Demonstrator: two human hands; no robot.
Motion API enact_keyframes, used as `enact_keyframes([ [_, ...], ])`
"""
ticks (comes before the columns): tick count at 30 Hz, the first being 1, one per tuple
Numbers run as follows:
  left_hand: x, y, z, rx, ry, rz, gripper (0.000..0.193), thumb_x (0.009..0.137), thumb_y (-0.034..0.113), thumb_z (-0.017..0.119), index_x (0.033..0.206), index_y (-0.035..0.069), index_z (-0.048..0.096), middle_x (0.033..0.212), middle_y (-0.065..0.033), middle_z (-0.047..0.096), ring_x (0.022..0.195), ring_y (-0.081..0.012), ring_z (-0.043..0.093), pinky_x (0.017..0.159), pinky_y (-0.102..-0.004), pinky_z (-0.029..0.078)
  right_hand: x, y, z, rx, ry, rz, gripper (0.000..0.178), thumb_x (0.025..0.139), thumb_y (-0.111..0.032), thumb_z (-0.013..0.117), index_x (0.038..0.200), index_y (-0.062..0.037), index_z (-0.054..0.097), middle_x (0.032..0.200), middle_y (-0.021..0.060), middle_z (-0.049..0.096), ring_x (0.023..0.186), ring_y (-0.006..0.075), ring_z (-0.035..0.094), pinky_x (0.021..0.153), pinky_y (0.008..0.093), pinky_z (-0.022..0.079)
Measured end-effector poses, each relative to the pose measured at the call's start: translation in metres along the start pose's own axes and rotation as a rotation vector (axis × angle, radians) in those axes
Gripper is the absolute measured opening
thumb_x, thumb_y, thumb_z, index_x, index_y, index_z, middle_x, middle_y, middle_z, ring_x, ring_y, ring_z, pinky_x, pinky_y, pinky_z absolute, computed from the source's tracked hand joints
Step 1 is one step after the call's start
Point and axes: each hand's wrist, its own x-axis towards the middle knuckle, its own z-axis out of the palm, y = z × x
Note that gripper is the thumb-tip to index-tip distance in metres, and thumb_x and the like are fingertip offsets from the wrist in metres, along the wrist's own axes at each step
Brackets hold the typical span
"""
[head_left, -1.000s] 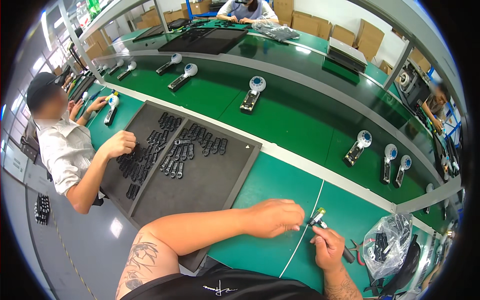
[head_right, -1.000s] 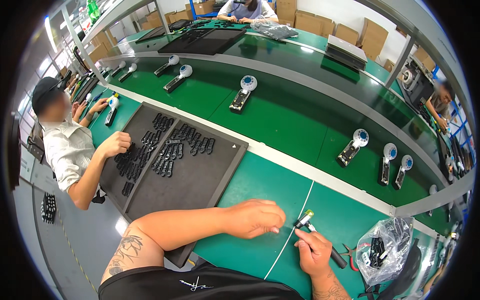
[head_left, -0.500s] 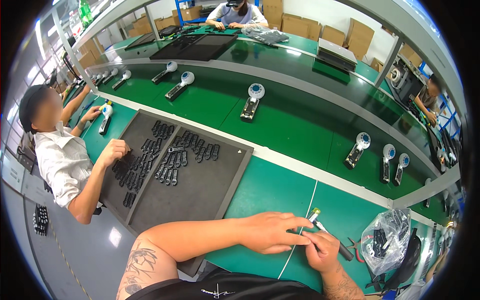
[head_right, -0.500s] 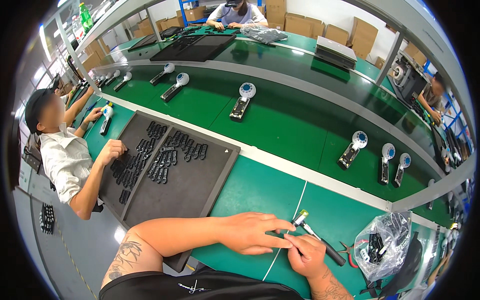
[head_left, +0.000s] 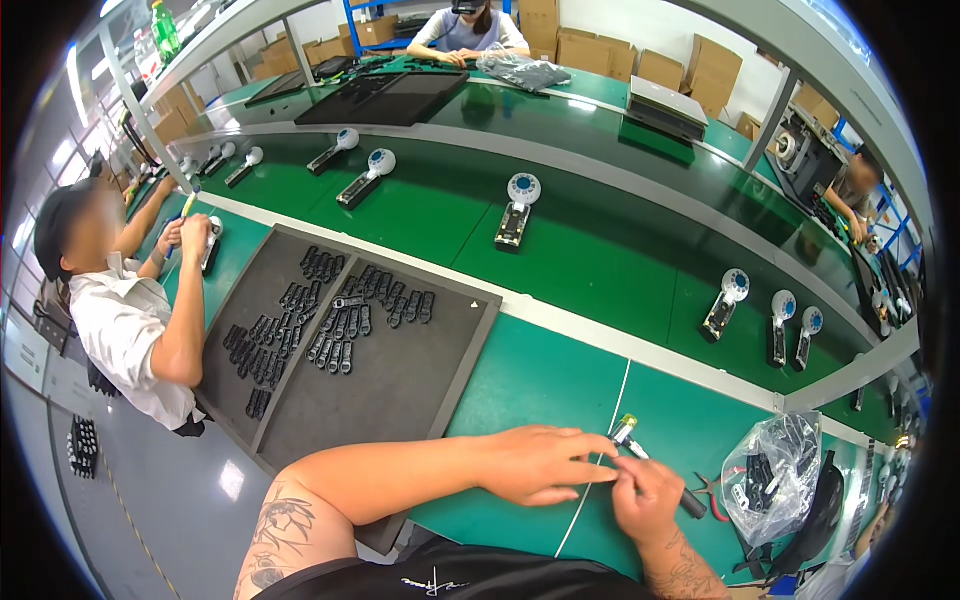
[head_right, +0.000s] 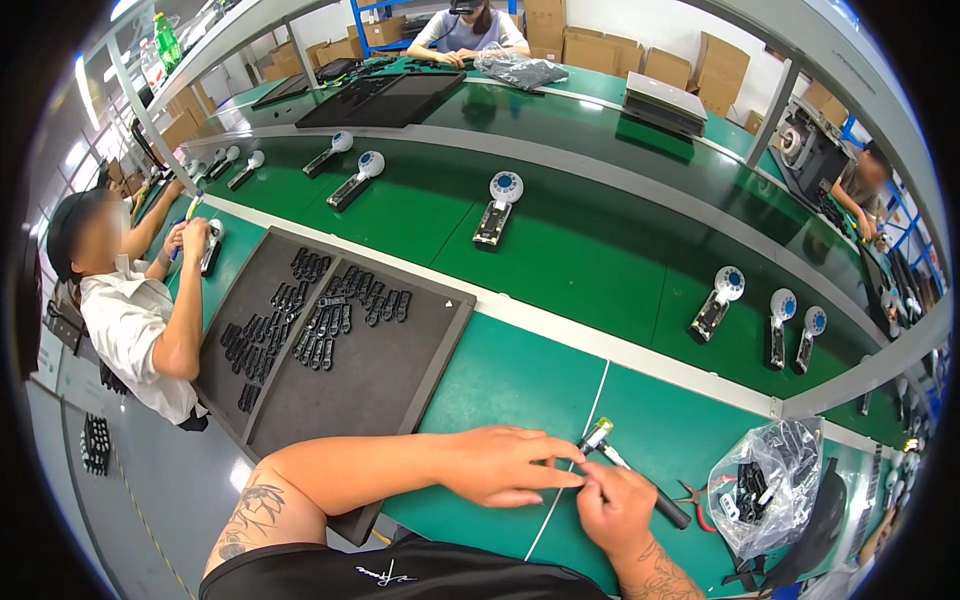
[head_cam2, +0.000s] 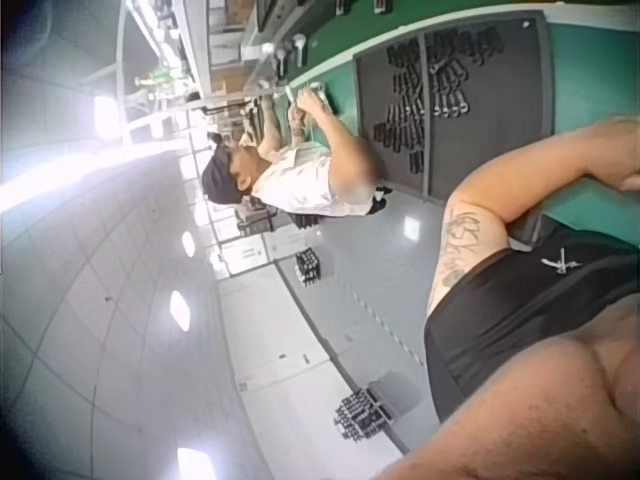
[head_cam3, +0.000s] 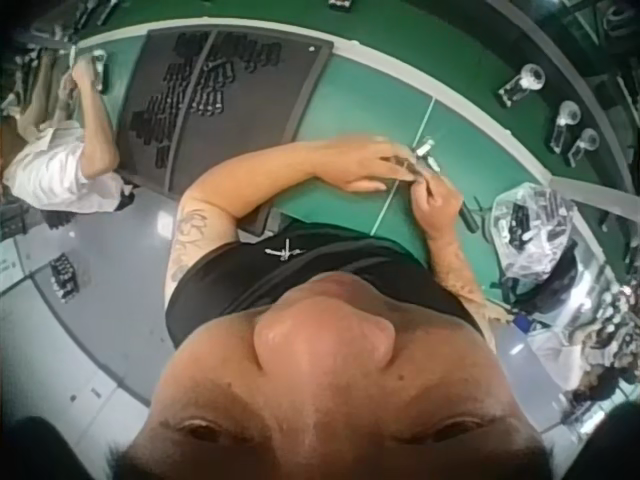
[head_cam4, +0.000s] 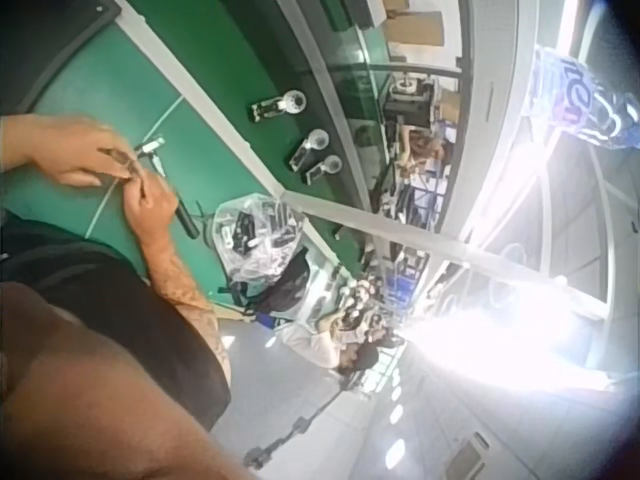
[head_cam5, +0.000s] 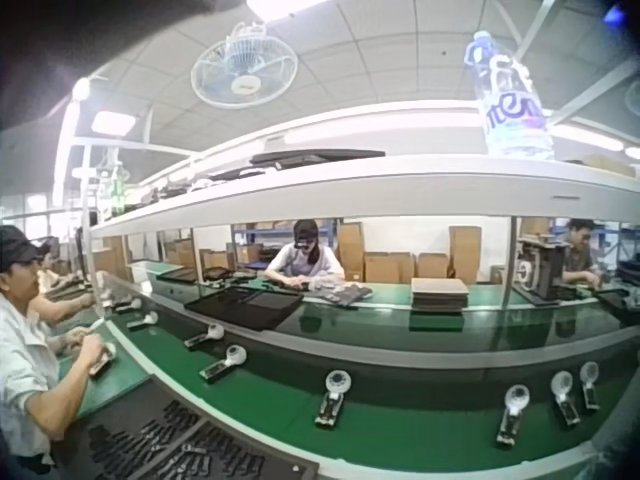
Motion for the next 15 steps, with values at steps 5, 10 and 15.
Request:
enact_keyframes([
  [5, -0.006, -0.011, -0.013, -0.044, 0.095, -0.029, 0.029, 0.091, 0.009, 0.074, 0.118, 0.007, 0.067, 0.139, -0.0139, 0.059, 0.093, -0.0273, 0.066, 0.081, -0.0374, 0.056, 0.007, 0.003, -0.001, 0.140, 0.040, 0.237, 0.021, 0.084, 0.007, 0.063, 0.096, 0.0003, 0.079, 0.075, 0.0079, 0.073, 0.058, 0.0171, 0.058, 0.056, 0.0276, 0.047],
  [10, -0.016, -0.027, -0.019, -0.159, 0.115, -0.081, 0.012, 0.092, 0.006, 0.073, 0.103, 0.007, 0.066, 0.131, -0.0131, 0.064, 0.087, -0.0261, 0.065, 0.079, -0.0358, 0.054, 0.005, 0.012, 0.001, 0.310, 0.025, 0.384, 0.016, 0.088, 0.004, 0.063, 0.090, -0.0003, 0.078, 0.070, 0.0072, 0.070, 0.057, 0.0158, 0.057, 0.056, 0.0272, 0.046],
  [15, -0.026, -0.039, -0.022, -0.208, 0.108, -0.059, 0.010, 0.093, 0.002, 0.072, 0.097, 0.007, 0.064, 0.128, -0.0127, 0.065, 0.085, -0.0250, 0.064, 0.078, -0.0343, 0.053, 0.002, 0.016, 0.008, 0.384, 0.003, 0.373, 0.018, 0.091, 0.000, 0.061, 0.083, -0.0007, 0.077, 0.067, 0.0063, 0.067, 0.057, 0.0161, 0.055, 0.057, 0.0278, 0.045],
])
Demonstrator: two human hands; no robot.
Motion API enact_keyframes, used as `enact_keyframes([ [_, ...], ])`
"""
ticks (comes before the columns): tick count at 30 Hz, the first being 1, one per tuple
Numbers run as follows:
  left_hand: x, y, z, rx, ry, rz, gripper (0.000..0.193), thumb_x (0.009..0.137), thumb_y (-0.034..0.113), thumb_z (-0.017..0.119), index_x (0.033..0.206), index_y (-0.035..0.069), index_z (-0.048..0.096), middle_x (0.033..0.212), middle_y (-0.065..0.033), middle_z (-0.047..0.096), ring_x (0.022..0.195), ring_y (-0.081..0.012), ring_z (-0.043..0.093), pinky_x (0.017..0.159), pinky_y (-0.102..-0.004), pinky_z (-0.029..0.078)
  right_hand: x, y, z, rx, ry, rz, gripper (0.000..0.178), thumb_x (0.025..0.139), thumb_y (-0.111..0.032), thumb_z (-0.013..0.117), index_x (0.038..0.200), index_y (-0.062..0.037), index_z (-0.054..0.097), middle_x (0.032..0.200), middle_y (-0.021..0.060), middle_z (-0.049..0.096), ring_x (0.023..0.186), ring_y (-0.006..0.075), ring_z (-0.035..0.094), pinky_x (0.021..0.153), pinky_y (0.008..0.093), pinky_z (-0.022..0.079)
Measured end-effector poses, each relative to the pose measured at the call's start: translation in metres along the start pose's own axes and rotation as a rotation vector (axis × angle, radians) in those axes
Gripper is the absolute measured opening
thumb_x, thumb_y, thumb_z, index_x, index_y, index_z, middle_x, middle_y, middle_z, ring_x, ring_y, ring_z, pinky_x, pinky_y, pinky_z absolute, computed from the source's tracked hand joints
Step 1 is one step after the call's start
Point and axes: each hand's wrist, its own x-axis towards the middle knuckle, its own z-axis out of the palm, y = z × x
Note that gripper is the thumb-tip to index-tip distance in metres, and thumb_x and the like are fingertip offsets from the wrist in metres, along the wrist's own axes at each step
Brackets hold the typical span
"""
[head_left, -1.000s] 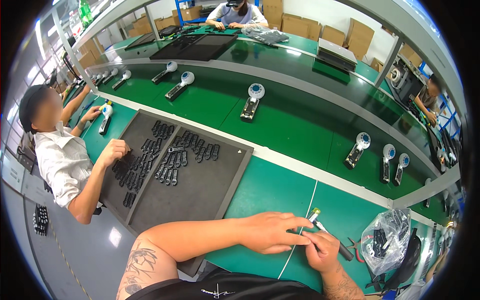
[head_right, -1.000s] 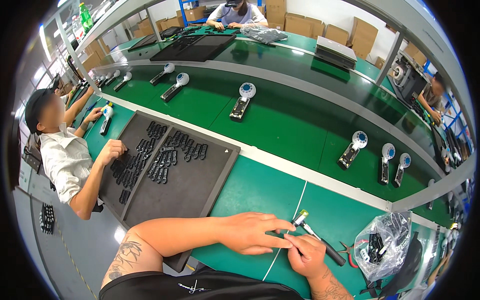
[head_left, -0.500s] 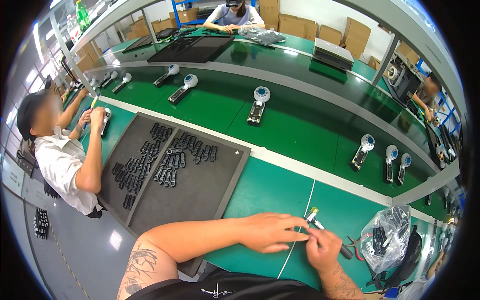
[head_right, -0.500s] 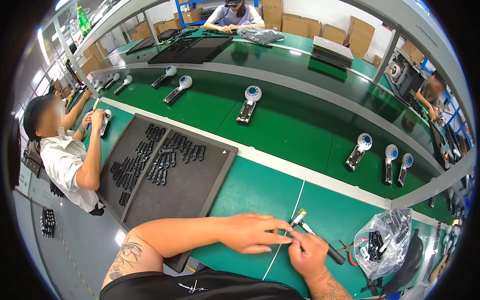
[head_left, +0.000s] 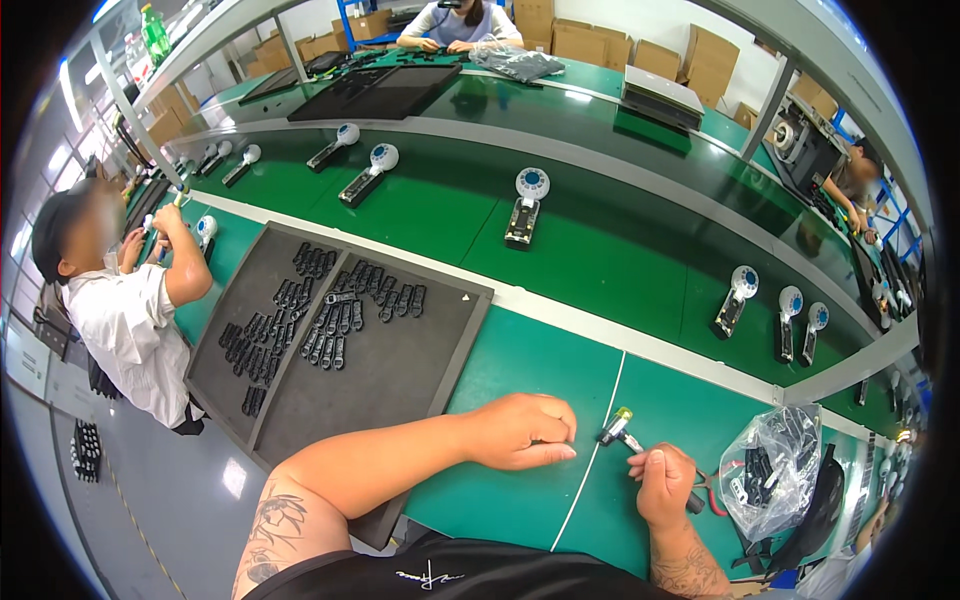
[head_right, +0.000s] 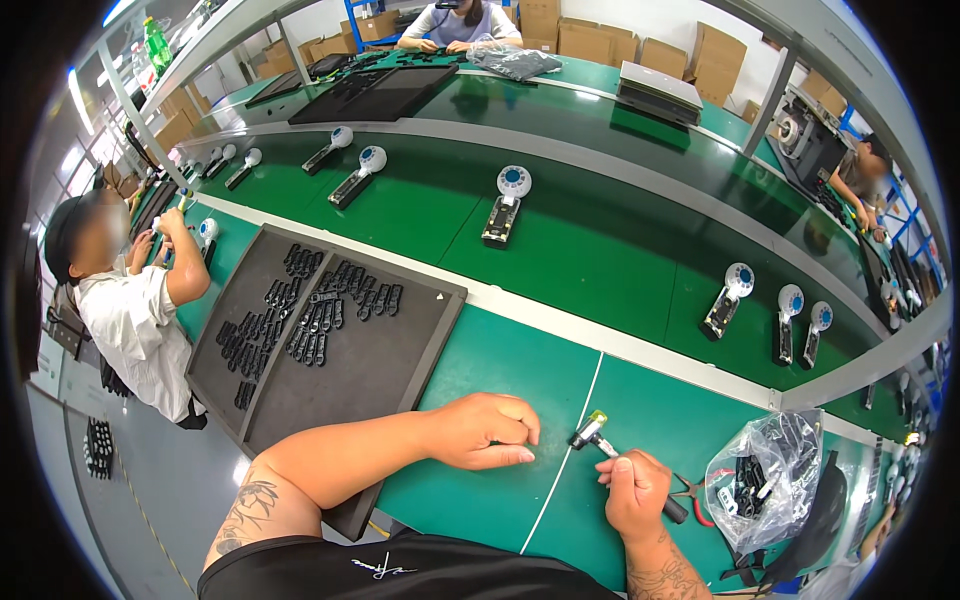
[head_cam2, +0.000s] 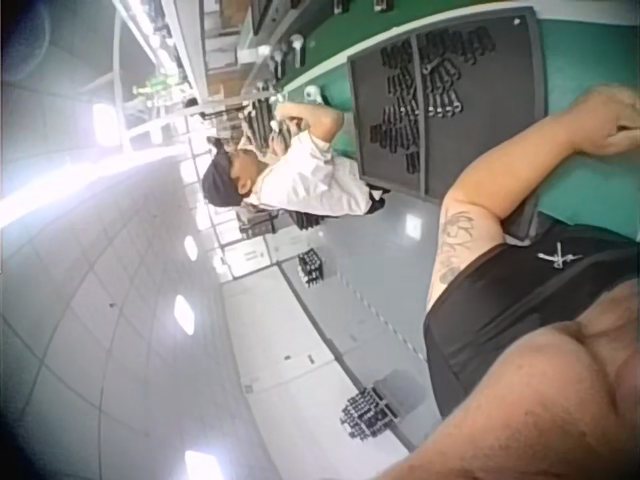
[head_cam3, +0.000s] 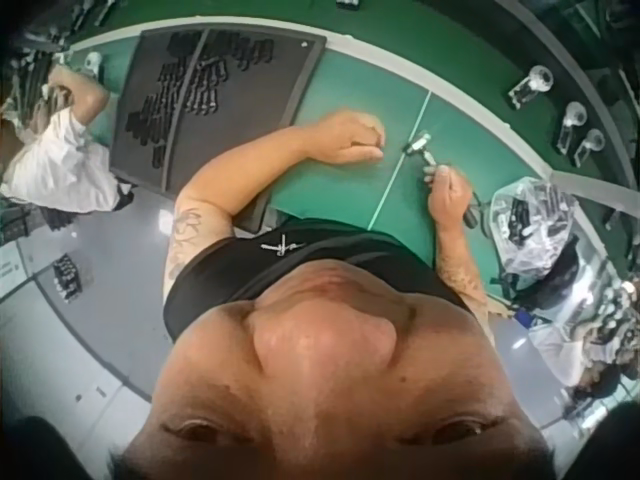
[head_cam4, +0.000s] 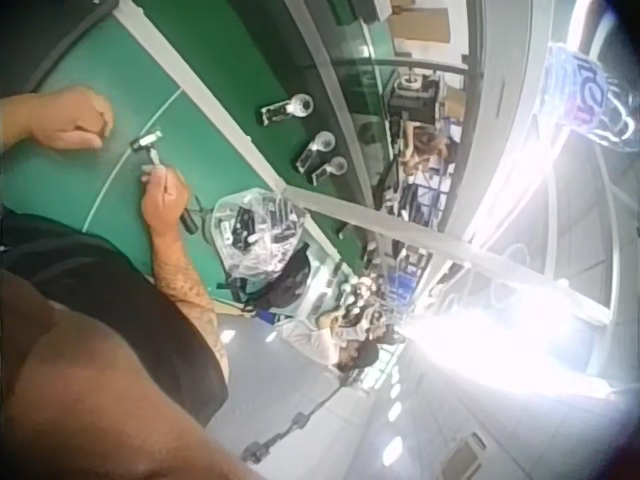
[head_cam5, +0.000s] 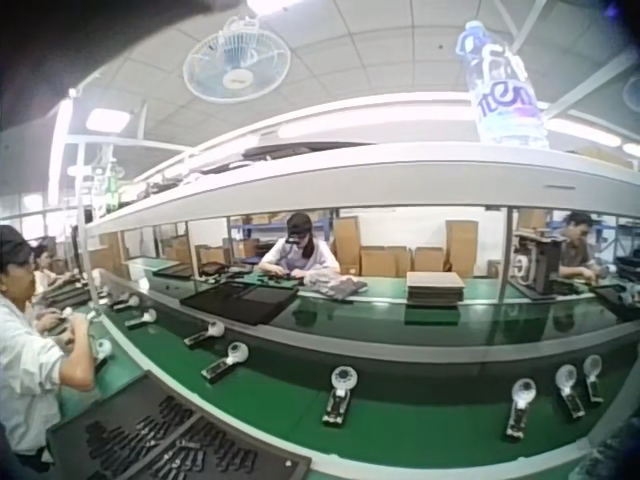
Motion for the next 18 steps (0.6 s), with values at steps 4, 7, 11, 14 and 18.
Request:
enact_keyframes([
  [4, -0.003, 0.004, -0.007, -0.037, 0.009, -0.154, 0.014, 0.091, -0.003, 0.069, 0.101, 0.007, 0.065, 0.128, -0.0125, 0.064, 0.084, -0.0229, 0.063, 0.078, -0.0328, 0.053, 0.004, -0.006, 0.012, -0.034, 0.006, 0.001, 0.019, 0.091, -0.002, 0.061, 0.079, -0.0011, 0.075, 0.065, 0.0056, 0.065, 0.057, 0.0165, 0.054, 0.058, 0.0286, 0.045],
  [7, -0.001, 0.007, -0.012, -0.085, 0.088, -0.246, 0.020, 0.090, -0.008, 0.066, 0.104, 0.006, 0.065, 0.129, -0.0119, 0.060, 0.085, -0.0204, 0.062, 0.078, -0.0309, 0.053, 0.007, -0.008, 0.016, -0.089, -0.023, -0.043, 0.017, 0.090, -0.002, 0.062, 0.079, -0.0014, 0.075, 0.065, 0.0055, 0.066, 0.057, 0.0167, 0.054, 0.057, 0.0289, 0.045],
  [11, -0.005, 0.005, -0.013, -0.098, 0.132, -0.282, 0.027, 0.087, -0.011, 0.063, 0.107, 0.006, 0.065, 0.129, -0.0111, 0.058, 0.085, -0.0187, 0.062, 0.076, -0.0296, 0.053, 0.010, -0.008, 0.022, -0.118, -0.040, -0.069, 0.015, 0.088, -0.002, 0.064, 0.080, -0.0016, 0.076, 0.066, 0.0054, 0.066, 0.057, 0.0169, 0.054, 0.057, 0.0292, 0.044],
  [14, -0.008, 0.003, -0.014, -0.100, 0.151, -0.291, 0.032, 0.084, -0.013, 0.060, 0.109, 0.007, 0.064, 0.129, -0.0104, 0.056, 0.086, -0.0179, 0.063, 0.075, -0.0290, 0.053, 0.012, -0.010, 0.026, -0.128, -0.049, -0.075, 0.013, 0.088, -0.002, 0.065, 0.080, -0.0016, 0.076, 0.066, 0.0052, 0.066, 0.058, 0.0170, 0.054, 0.057, 0.0293, 0.044],
  [18, -0.007, 0.001, -0.017, -0.137, 0.131, -0.389, 0.029, 0.087, -0.012, 0.062, 0.109, 0.007, 0.065, 0.132, -0.0116, 0.054, 0.088, -0.0177, 0.062, 0.078, -0.0291, 0.055, 0.015, -0.015, 0.029, -0.225, -0.097, -0.112, 0.018, 0.091, -0.003, 0.061, 0.080, 0.0004, 0.074, 0.066, 0.0063, 0.065, 0.059, 0.0167, 0.054, 0.059, 0.0284, 0.044],
])
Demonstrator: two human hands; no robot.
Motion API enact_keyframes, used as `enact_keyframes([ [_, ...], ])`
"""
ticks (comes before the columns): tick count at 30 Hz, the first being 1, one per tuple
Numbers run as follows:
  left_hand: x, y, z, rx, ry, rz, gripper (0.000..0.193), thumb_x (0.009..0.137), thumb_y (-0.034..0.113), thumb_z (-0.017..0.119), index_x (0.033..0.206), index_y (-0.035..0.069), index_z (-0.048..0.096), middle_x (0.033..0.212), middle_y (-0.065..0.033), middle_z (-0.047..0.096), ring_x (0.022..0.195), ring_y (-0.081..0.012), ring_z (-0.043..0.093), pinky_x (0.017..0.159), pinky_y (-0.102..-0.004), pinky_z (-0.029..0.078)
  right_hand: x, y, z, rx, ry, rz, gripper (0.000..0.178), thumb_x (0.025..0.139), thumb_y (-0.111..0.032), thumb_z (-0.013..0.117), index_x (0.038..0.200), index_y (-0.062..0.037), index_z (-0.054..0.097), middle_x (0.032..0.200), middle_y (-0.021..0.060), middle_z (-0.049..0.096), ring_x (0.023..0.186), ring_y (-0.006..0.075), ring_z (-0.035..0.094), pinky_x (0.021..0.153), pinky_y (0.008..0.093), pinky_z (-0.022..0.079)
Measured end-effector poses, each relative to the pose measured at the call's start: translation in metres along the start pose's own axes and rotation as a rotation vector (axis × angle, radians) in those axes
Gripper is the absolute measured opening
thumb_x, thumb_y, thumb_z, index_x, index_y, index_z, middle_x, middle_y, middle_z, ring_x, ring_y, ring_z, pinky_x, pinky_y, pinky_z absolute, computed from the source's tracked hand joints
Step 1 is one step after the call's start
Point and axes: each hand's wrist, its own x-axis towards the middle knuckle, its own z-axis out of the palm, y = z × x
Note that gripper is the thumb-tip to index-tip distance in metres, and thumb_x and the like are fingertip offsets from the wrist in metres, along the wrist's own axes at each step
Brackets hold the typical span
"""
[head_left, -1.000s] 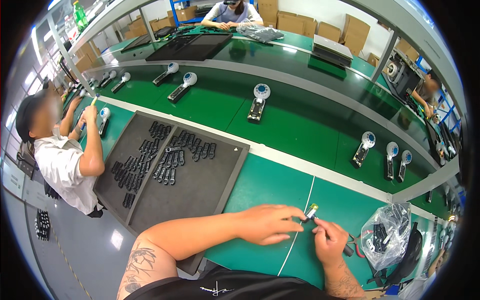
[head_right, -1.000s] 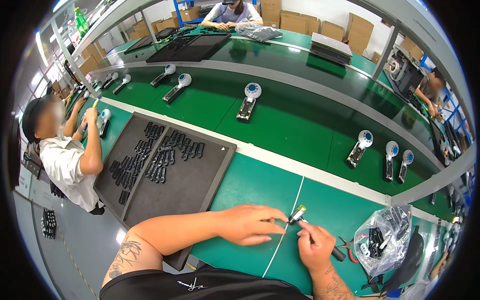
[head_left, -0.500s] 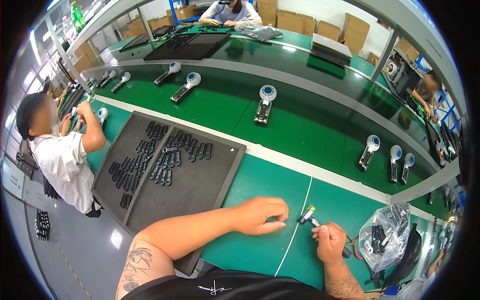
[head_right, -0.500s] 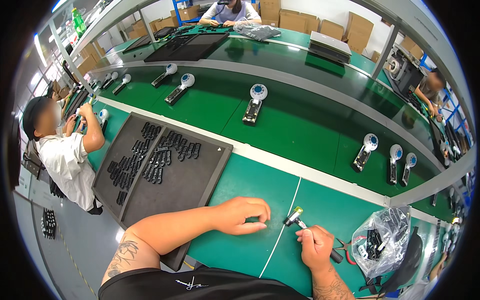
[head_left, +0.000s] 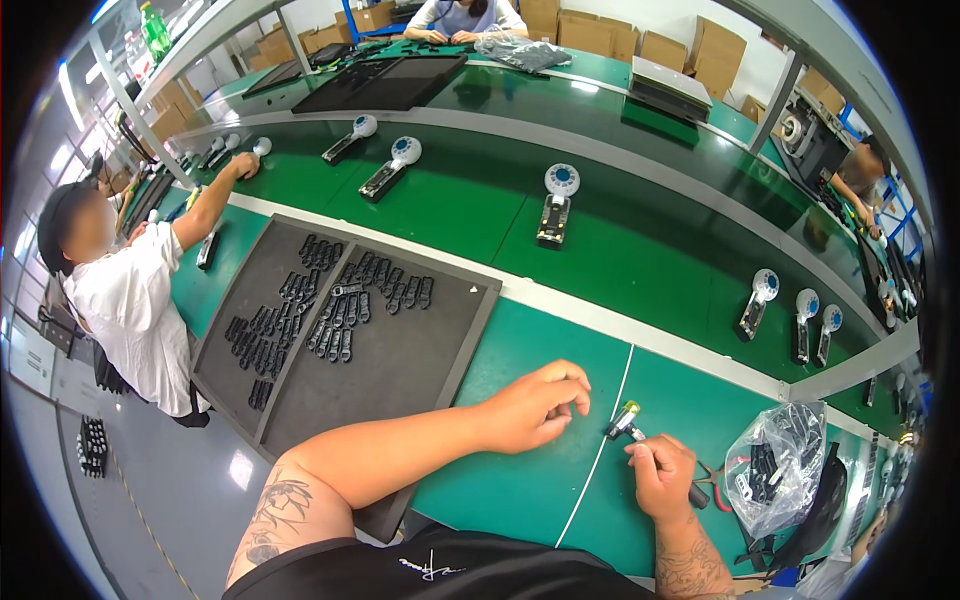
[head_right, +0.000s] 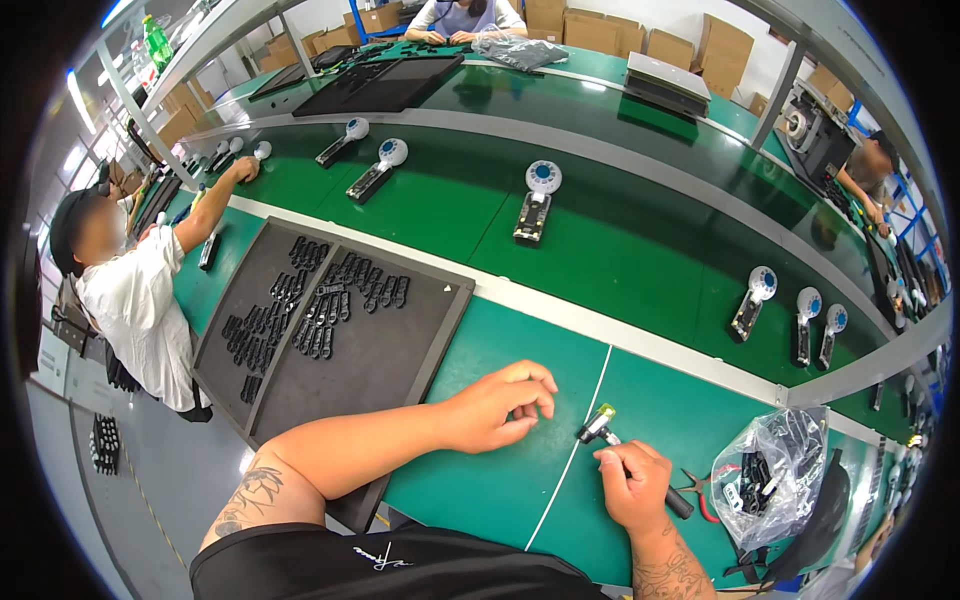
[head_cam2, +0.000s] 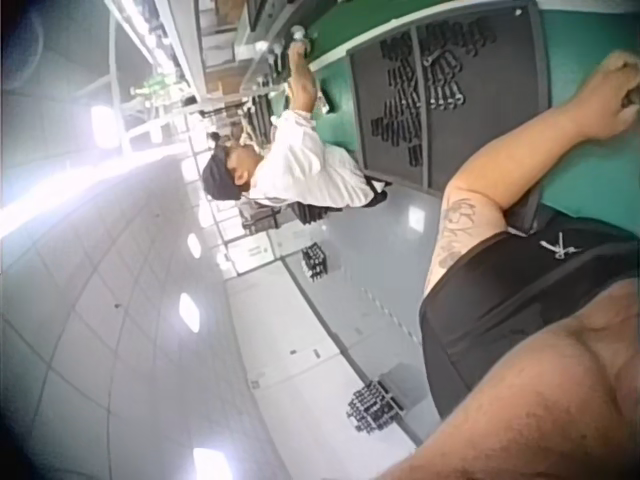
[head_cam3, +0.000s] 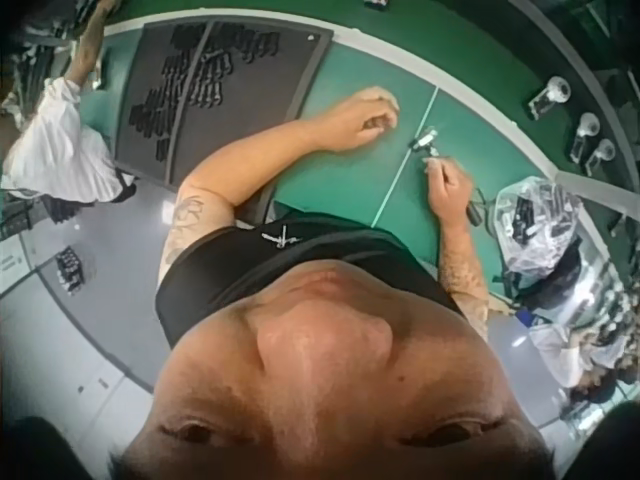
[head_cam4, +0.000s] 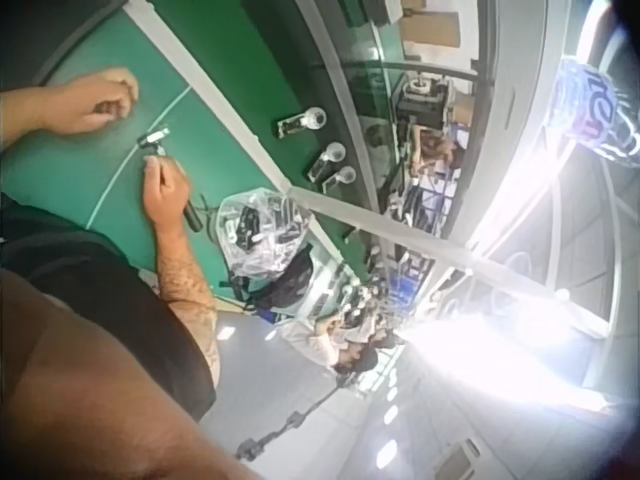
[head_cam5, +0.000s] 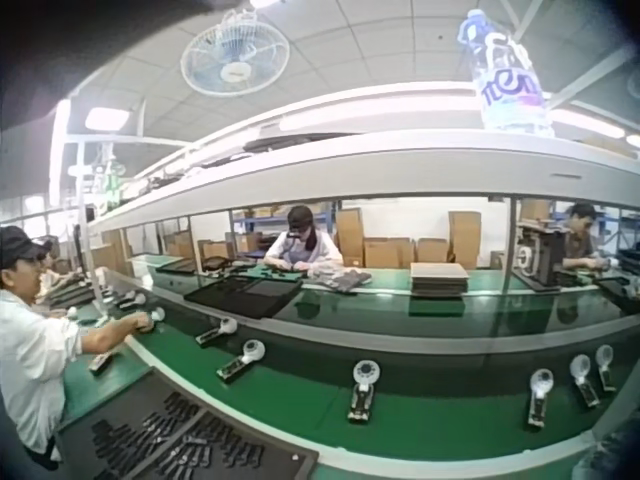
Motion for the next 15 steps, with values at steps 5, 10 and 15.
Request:
enact_keyframes([
  [5, -0.002, -0.001, -0.003, -0.009, 0.043, -0.017, 0.030, 0.086, -0.012, 0.061, 0.108, 0.007, 0.065, 0.132, -0.0115, 0.055, 0.087, -0.0177, 0.061, 0.078, -0.0292, 0.054, 0.006, -0.006, 0.003, -0.019, 0.030, 0.042, 0.019, 0.093, -0.005, 0.061, 0.081, 0.0006, 0.074, 0.068, 0.0064, 0.065, 0.060, 0.0159, 0.054, 0.060, 0.0280, 0.044],
  [10, 0.000, 0.009, 0.000, -0.039, 0.057, 0.025, 0.029, 0.086, -0.012, 0.061, 0.107, 0.008, 0.065, 0.133, -0.0114, 0.054, 0.086, -0.0184, 0.061, 0.078, -0.0300, 0.055, 0.001, -0.009, -0.007, 0.004, 0.088, 0.145, 0.019, 0.096, -0.006, 0.062, 0.083, 0.0014, 0.074, 0.069, 0.0061, 0.065, 0.061, 0.0148, 0.054, 0.061, 0.0275, 0.044],
  [15, -0.002, 0.019, 0.003, -0.019, 0.063, 0.019, 0.030, 0.085, -0.012, 0.061, 0.106, 0.008, 0.065, 0.132, -0.0113, 0.055, 0.086, -0.0195, 0.061, 0.079, -0.0310, 0.055, -0.002, -0.013, -0.016, 0.098, 0.116, 0.242, 0.013, 0.092, -0.003, 0.064, 0.086, 0.0007, 0.075, 0.070, 0.0067, 0.067, 0.061, 0.0159, 0.055, 0.060, 0.0291, 0.045],
])
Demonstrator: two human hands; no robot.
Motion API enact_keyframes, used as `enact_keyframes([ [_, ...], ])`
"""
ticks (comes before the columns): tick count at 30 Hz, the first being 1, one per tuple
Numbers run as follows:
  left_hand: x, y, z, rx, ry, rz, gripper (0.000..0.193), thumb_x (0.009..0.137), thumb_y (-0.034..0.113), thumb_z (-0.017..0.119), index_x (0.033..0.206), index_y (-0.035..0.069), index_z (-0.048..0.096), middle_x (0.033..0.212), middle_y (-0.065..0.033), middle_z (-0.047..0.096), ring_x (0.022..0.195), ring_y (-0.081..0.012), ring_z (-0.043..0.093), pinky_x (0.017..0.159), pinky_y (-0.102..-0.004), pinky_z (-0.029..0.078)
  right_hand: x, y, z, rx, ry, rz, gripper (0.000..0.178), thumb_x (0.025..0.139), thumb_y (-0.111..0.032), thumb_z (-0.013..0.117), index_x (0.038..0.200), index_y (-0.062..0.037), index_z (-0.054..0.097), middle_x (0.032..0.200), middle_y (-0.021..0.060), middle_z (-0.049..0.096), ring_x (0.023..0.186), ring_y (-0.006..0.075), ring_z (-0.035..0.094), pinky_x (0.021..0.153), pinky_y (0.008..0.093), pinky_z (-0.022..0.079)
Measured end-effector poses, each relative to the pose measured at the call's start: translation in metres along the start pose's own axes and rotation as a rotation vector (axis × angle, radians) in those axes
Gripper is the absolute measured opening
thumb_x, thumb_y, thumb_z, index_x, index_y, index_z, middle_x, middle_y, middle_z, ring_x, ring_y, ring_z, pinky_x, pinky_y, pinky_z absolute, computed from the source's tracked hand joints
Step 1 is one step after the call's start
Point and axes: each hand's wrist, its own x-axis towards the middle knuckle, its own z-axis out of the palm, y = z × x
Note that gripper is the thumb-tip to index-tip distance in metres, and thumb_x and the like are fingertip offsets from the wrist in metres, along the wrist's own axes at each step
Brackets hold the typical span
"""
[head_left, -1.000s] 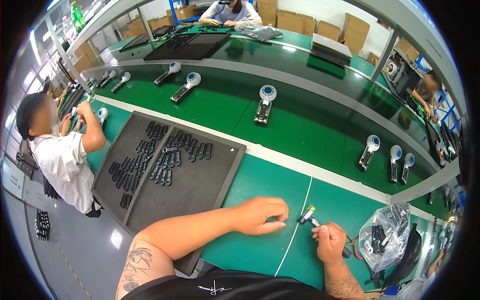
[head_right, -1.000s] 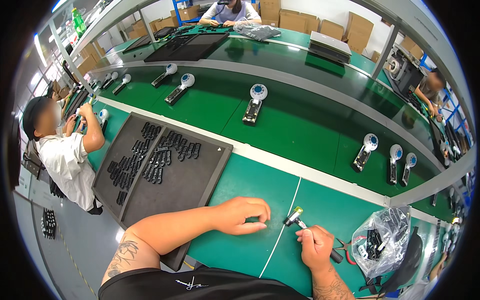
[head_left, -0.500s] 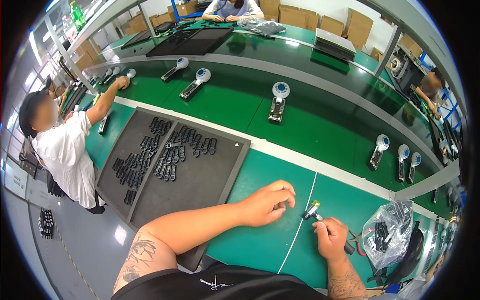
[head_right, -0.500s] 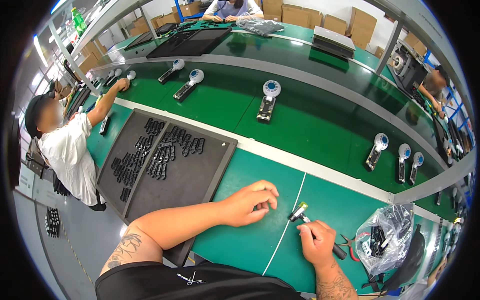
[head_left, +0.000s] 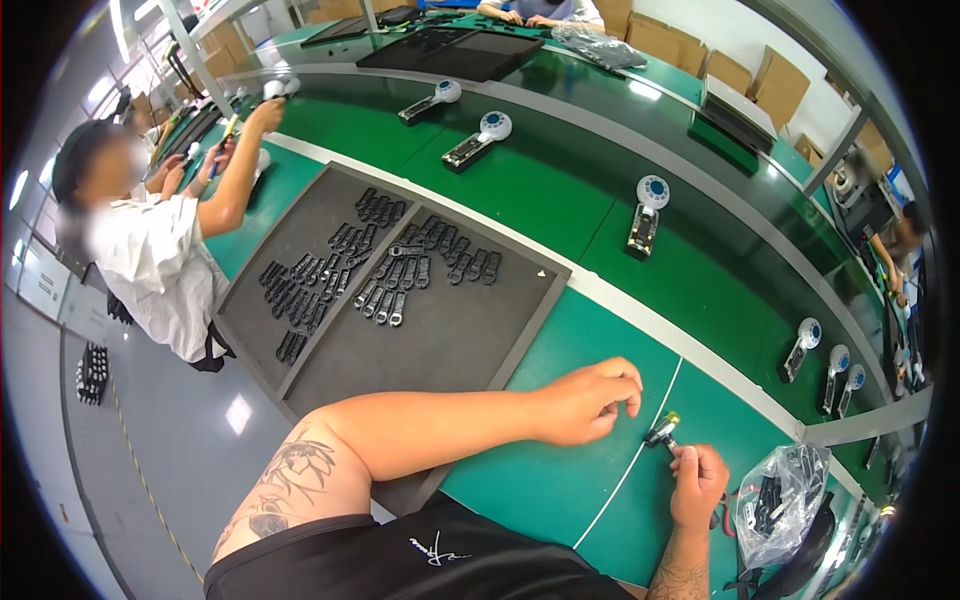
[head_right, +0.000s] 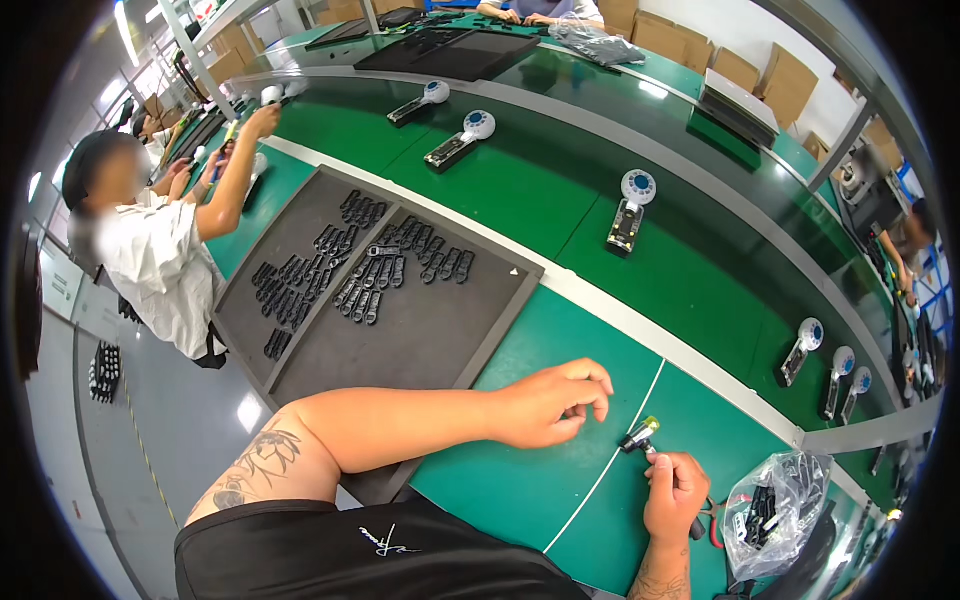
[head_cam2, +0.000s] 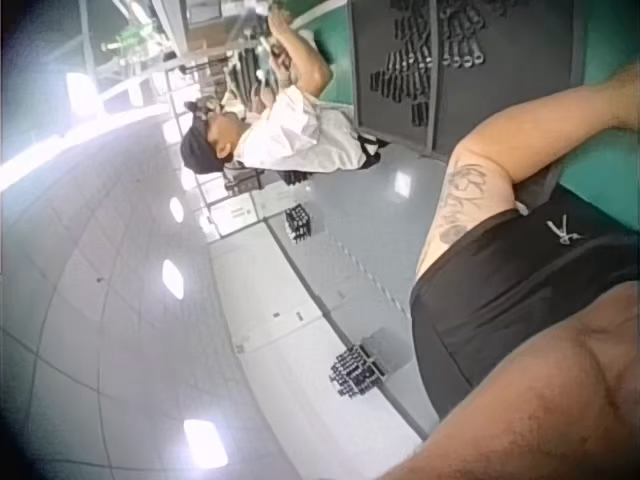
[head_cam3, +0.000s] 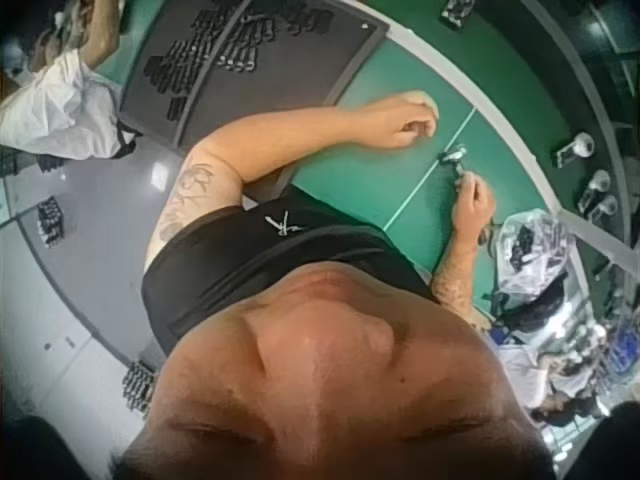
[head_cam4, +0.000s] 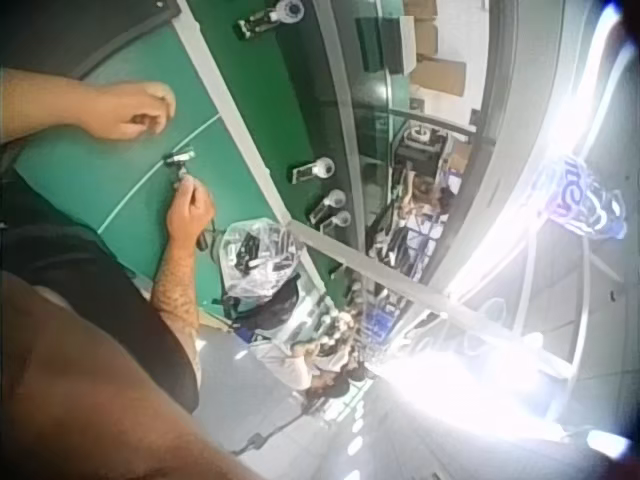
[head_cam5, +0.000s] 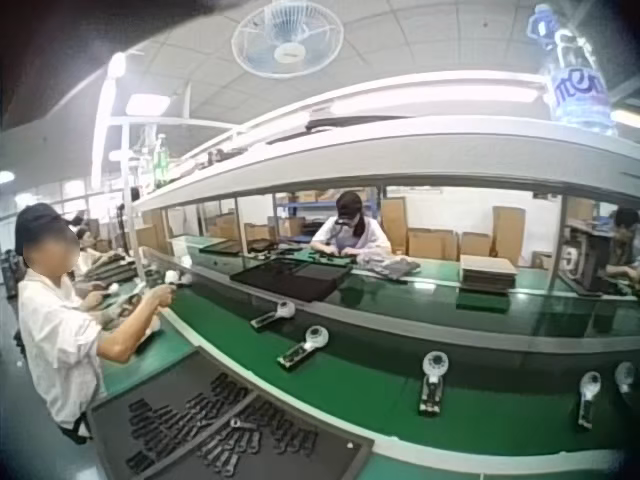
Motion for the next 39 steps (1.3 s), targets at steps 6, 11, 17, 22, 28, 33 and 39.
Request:
enact_keyframes([
  [6, -0.006, -0.001, -0.004, 0.020, 0.020, 0.034, 0.030, 0.084, -0.011, 0.061, 0.107, 0.008, 0.065, 0.131, -0.0114, 0.056, 0.086, -0.0205, 0.062, 0.078, -0.0317, 0.055, 0.002, -0.006, 0.006, -0.079, -0.044, -0.102, 0.012, 0.091, -0.003, 0.065, 0.086, 0.0006, 0.075, 0.071, 0.0066, 0.067, 0.061, 0.0162, 0.055, 0.061, 0.0290, 0.045],
  [11, -0.009, 0.004, -0.011, -0.006, 0.012, -0.020, 0.030, 0.083, -0.010, 0.061, 0.107, 0.007, 0.065, 0.129, -0.0120, 0.058, 0.086, -0.0210, 0.061, 0.077, -0.0318, 0.055, 0.000, -0.013, 0.012, -0.184, -0.104, -0.191, 0.013, 0.092, -0.004, 0.064, 0.088, 0.0008, 0.075, 0.071, 0.0064, 0.066, 0.062, 0.0160, 0.055, 0.062, 0.0284, 0.045],
  [17, -0.009, -0.003, -0.011, 0.000, -0.055, -0.037, 0.029, 0.083, -0.009, 0.061, 0.108, 0.006, 0.065, 0.122, -0.0115, 0.063, 0.084, -0.0216, 0.064, 0.074, -0.0324, 0.055, -0.001, -0.011, 0.011, -0.150, -0.140, -0.177, 0.011, 0.089, -0.003, 0.065, 0.088, 0.0002, 0.075, 0.071, 0.0066, 0.067, 0.063, 0.0176, 0.055, 0.063, 0.0292, 0.045],
  [22, -0.011, -0.012, -0.013, 0.050, -0.107, -0.058, 0.028, 0.085, -0.007, 0.063, 0.109, 0.006, 0.065, 0.115, -0.0105, 0.067, 0.082, -0.0222, 0.067, 0.072, -0.0328, 0.055, 0.002, -0.003, 0.016, -0.143, -0.147, -0.182, 0.011, 0.087, -0.002, 0.065, 0.089, -0.0003, 0.076, 0.072, 0.0062, 0.067, 0.063, 0.0176, 0.055, 0.062, 0.0291, 0.044],
  [28, -0.012, -0.013, -0.014, 0.052, -0.096, -0.073, 0.025, 0.087, -0.004, 0.068, 0.110, 0.007, 0.066, 0.104, -0.0089, 0.072, 0.079, -0.0222, 0.068, 0.070, -0.0336, 0.055, 0.003, -0.001, 0.020, -0.143, -0.165, -0.201, 0.010, 0.086, -0.001, 0.067, 0.089, -0.0009, 0.076, 0.073, 0.0060, 0.067, 0.063, 0.0171, 0.054, 0.062, 0.0290, 0.044],
  [33, -0.010, -0.013, -0.012, 0.042, -0.111, -0.087, 0.023, 0.088, -0.001, 0.072, 0.108, 0.007, 0.067, 0.096, -0.0082, 0.074, 0.077, -0.0218, 0.068, 0.068, -0.0340, 0.055, 0.003, 0.000, 0.018, -0.149, -0.183, -0.202, 0.011, 0.088, -0.002, 0.065, 0.090, 0.0000, 0.076, 0.073, 0.0071, 0.066, 0.064, 0.0178, 0.055, 0.063, 0.0294, 0.044],
  [39, -0.011, -0.008, -0.018, 0.007, -0.150, -0.093, 0.020, 0.088, 0.002, 0.075, 0.105, 0.008, 0.068, 0.091, -0.0074, 0.074, 0.075, -0.0213, 0.067, 0.067, -0.0339, 0.055, 0.005, 0.003, 0.017, -0.141, -0.182, -0.227, 0.010, 0.086, -0.001, 0.068, 0.091, -0.0013, 0.077, 0.073, 0.0060, 0.065, 0.063, 0.0165, 0.051, 0.061, 0.0286, 0.042],
])
